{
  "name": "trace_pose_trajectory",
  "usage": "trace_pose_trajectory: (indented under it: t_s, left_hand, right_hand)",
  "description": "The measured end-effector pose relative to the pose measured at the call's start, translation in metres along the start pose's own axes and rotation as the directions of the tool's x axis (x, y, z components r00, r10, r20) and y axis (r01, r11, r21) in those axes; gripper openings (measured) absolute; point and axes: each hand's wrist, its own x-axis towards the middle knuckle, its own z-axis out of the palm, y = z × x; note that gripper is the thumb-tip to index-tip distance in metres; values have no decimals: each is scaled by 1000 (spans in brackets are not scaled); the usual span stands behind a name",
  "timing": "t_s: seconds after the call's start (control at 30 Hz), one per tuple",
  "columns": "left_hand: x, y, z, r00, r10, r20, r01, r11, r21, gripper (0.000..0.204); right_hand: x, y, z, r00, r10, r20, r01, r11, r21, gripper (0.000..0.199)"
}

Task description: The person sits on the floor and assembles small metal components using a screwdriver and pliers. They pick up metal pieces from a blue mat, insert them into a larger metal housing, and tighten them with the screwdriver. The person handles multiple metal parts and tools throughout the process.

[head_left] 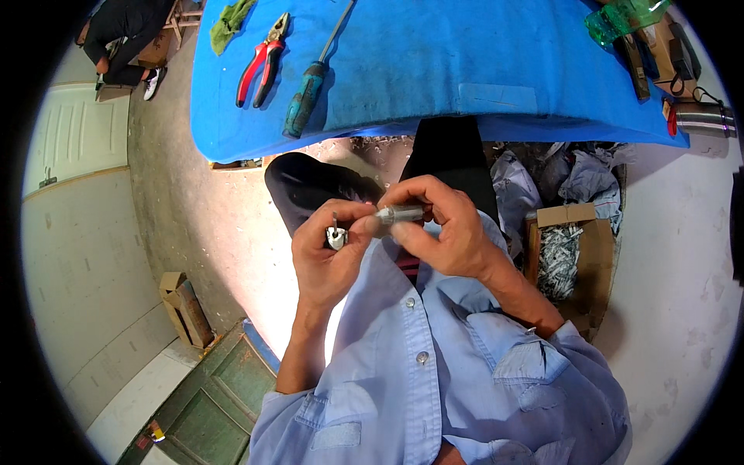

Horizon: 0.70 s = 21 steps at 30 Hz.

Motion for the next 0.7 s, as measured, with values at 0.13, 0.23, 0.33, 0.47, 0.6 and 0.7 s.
trace_pose_trajectory:
  t_s: [0.13,0.23,0.33,0.47,0.6,0.7]
  left_hand:
    - [4,-2,-7,999,7,44,-6,1000,-14,9]
    - [7,-2,-10,996,-2,88,3,1000,-17,10]
    - [7,2,-4,991,-132,6,132,991,13,18]
    - [10,1,-6,943,-329,-42,325,942,-85,43]
    - [3,-13,-12,938,-345,35,347,936,-65,50]
    - [-4,-11,-9,923,-371,98,377,924,-56,51]
  right_hand:
    - [4,-9,-8,940,316,132,-338,915,220,25]
    - [6,-2,-14,891,386,239,-448,837,316,27]
    - [3,5,-14,873,395,287,-487,662,569,33]
    - [1,13,-6,866,459,197,-458,573,680,36]
    - [0,18,-9,865,476,159,-433,546,718,33]
    - [1,19,-7,870,484,94,-381,539,751,30]
